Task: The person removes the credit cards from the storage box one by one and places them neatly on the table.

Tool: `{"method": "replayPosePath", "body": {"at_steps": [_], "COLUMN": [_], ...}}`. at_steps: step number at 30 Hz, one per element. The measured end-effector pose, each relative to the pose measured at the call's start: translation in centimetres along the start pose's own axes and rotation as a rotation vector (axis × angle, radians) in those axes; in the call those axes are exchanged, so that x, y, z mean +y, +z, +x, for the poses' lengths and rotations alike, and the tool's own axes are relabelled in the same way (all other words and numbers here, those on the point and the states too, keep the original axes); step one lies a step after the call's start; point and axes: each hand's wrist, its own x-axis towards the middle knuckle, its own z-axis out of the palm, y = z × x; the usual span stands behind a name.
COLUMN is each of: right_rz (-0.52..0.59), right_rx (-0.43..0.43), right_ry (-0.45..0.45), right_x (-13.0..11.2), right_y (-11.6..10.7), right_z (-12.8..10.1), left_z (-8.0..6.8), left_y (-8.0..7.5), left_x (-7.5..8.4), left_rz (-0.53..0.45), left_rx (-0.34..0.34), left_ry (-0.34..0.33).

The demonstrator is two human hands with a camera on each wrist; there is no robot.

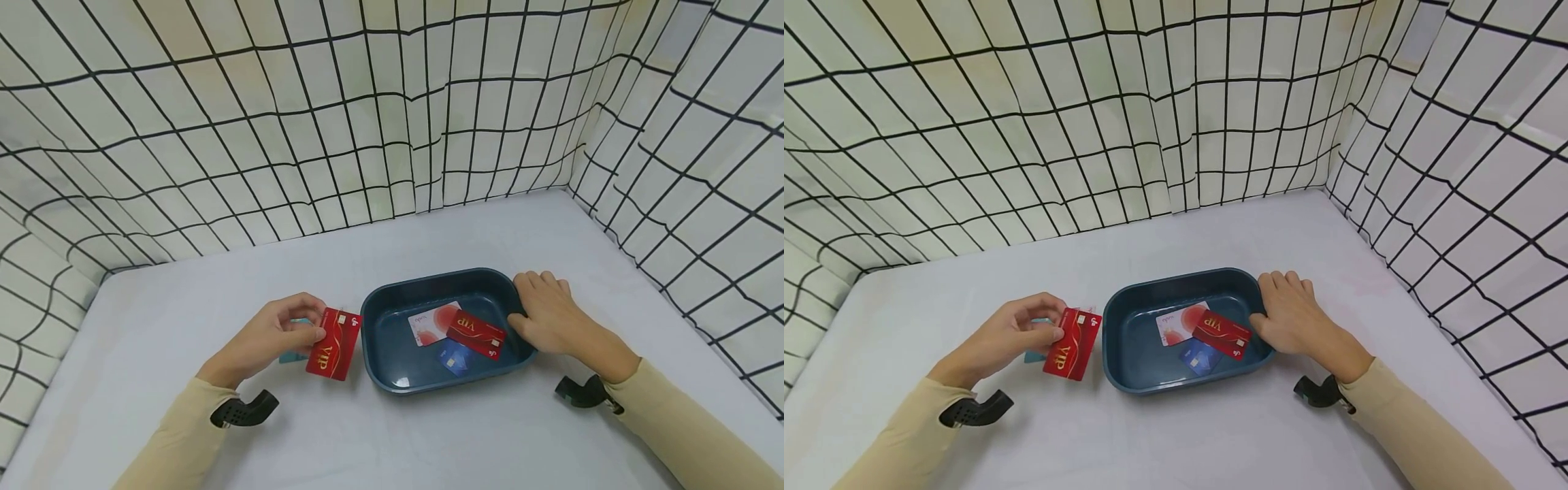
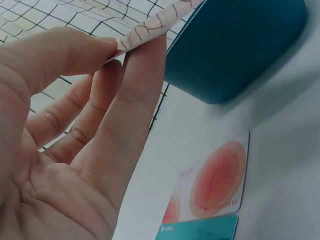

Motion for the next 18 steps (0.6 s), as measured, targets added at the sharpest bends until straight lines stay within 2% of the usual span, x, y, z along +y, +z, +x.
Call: {"method": "replayPosePath", "body": {"at_steps": [10, 18], "right_rz": [0.005, 0.007], "right_rx": [-0.010, -0.005], "right_ry": [-0.002, 0.000], "right_x": [0.1, 0.1], "right_y": [0.0, 0.1], "right_z": [0.0, 0.0], "left_z": [-1.2, -1.9], "left_y": [-1.1, -2.1], "left_x": [-1.7, -2.4], "left_rz": [-0.005, -0.020], "left_rx": [0.082, 0.160], "left_ry": [0.005, -0.002]}}
